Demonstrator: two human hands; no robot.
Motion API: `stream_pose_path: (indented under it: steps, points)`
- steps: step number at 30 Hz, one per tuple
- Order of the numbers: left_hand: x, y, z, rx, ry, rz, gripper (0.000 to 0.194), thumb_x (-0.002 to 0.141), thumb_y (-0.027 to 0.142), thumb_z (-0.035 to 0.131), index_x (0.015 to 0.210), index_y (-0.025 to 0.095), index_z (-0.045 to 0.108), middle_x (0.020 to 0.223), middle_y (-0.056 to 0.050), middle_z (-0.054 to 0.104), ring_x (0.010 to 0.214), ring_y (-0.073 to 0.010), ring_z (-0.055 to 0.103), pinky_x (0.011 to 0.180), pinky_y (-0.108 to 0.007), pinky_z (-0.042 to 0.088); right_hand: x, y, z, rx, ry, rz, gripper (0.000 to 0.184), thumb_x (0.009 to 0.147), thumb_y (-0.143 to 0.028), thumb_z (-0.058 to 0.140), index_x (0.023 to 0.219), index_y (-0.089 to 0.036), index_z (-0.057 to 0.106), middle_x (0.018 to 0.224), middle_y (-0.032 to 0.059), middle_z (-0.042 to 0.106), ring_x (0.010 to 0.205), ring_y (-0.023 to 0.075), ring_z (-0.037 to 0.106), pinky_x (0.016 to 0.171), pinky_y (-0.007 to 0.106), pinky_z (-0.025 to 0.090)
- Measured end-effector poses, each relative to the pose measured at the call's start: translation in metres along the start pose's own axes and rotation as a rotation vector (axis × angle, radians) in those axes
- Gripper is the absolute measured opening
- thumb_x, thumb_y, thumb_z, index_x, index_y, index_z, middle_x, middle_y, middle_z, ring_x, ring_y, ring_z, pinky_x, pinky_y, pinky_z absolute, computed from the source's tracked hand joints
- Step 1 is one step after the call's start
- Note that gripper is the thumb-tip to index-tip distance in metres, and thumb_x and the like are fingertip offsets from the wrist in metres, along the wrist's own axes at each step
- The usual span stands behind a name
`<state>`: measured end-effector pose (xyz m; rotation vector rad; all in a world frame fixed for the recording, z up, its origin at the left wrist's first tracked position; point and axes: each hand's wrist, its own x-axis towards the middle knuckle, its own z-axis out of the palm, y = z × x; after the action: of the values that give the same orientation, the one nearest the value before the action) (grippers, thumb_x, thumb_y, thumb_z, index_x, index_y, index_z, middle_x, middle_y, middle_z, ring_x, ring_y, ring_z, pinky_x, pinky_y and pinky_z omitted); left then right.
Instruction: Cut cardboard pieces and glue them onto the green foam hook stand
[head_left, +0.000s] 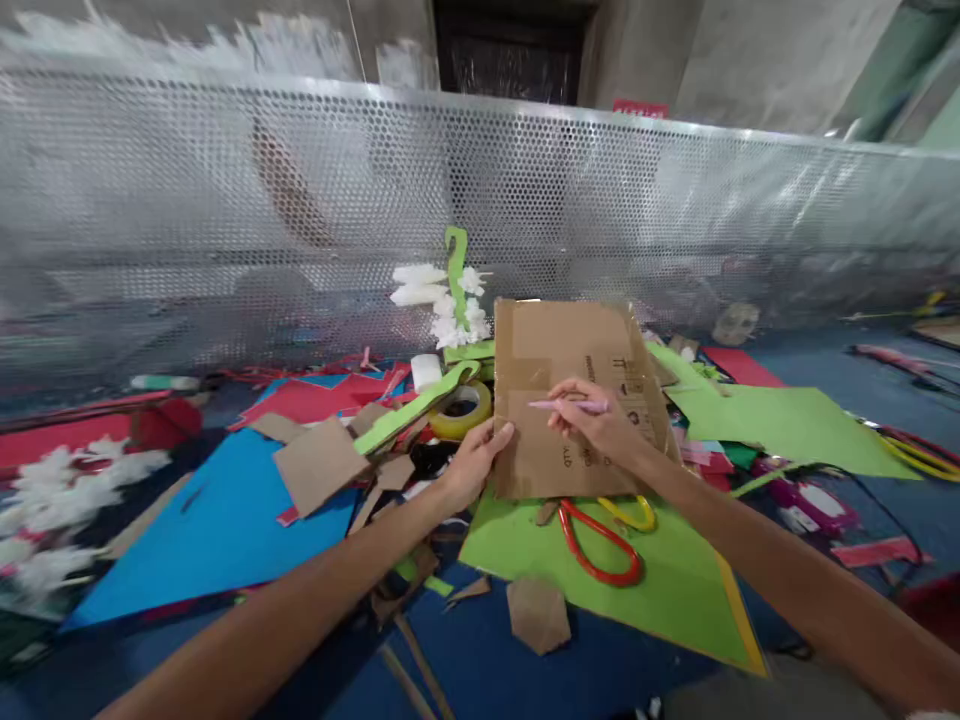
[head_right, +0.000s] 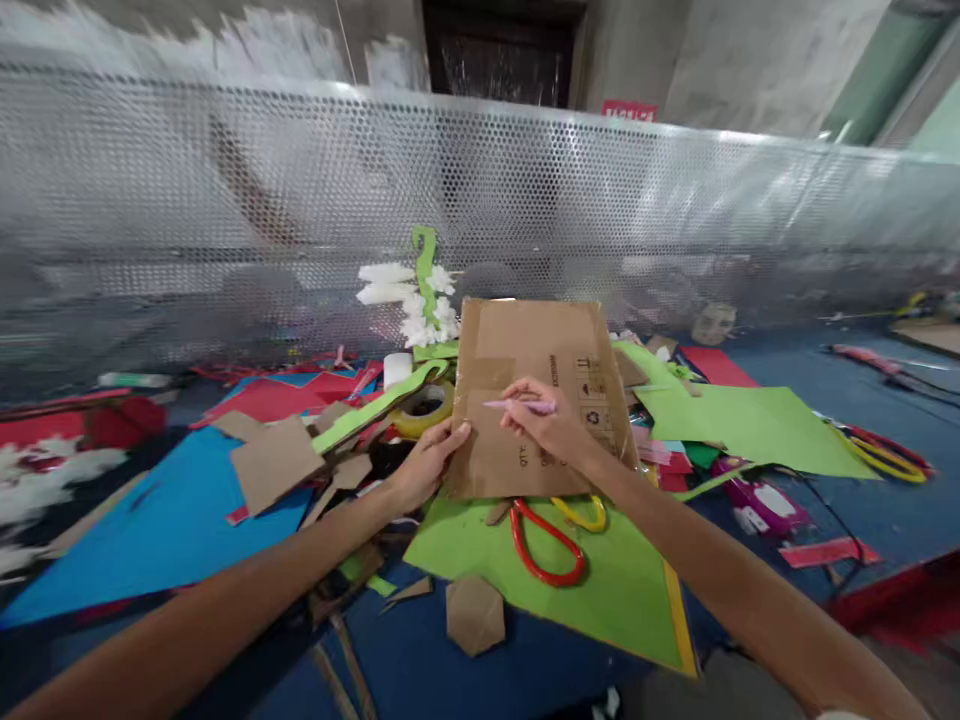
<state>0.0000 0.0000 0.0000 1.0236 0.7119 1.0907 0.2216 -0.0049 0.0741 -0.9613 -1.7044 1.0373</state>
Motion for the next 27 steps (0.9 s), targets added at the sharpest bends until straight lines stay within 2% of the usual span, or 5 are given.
stream_pose_path:
  steps: [4,10,15,21,27]
  points:
    - [0.0,-0.005,-0.007,0.031,-0.03,0.056,0.05,0.079,0.057,0.087,0.105,0.016,0.074,0.102,-0.009,0.079,0.091,-0.0241,0.072,0.085,-0.035,0.057,0.004,0.011,0.009,-0.082,0.109,-0.071,0.016,0.092,-0.036,0.071,0.097,-0.02,0.072,0.084,0.0046,0.078,0.066,0.0169,0.071,0.06,0.028,0.055]
    - [-0.002,-0.009,-0.014,0.086,-0.051,0.101,0.047,0.09,0.053,0.078,0.12,0.018,0.074,0.113,-0.009,0.078,0.099,-0.0252,0.072,0.087,-0.035,0.057,0.002,0.011,0.015,-0.295,0.118,-0.185,0.009,0.093,-0.029,0.07,0.096,-0.022,0.075,0.085,0.0028,0.079,0.073,0.0187,0.074,0.066,0.03,0.054]
    - [-0.002,-0.011,-0.015,0.081,-0.046,0.124,0.041,0.091,0.051,0.078,0.114,0.017,0.075,0.109,-0.008,0.078,0.097,-0.0246,0.071,0.086,-0.034,0.056,0.001,0.008,0.016,-0.309,0.133,-0.211,0.01,0.093,-0.029,0.07,0.098,-0.022,0.075,0.089,0.0034,0.081,0.077,0.0198,0.076,0.069,0.03,0.057]
    - [-0.003,-0.009,-0.012,0.042,-0.066,0.126,0.045,0.091,0.05,0.078,0.123,0.019,0.074,0.114,-0.008,0.078,0.099,-0.0258,0.072,0.09,-0.036,0.056,0.0,0.004,0.018,-0.356,0.155,-0.215,0.012,0.093,-0.031,0.071,0.098,-0.022,0.076,0.088,0.0035,0.08,0.075,0.0193,0.076,0.068,0.029,0.057]
    - [-0.002,-0.008,-0.012,0.047,-0.05,0.126,0.044,0.088,0.053,0.08,0.115,0.018,0.077,0.109,-0.008,0.079,0.096,-0.025,0.072,0.089,-0.035,0.055,0.001,0.006,0.017,-0.338,0.153,-0.213,0.013,0.094,-0.032,0.071,0.1,-0.022,0.077,0.09,0.0032,0.081,0.077,0.0193,0.076,0.068,0.029,0.056]
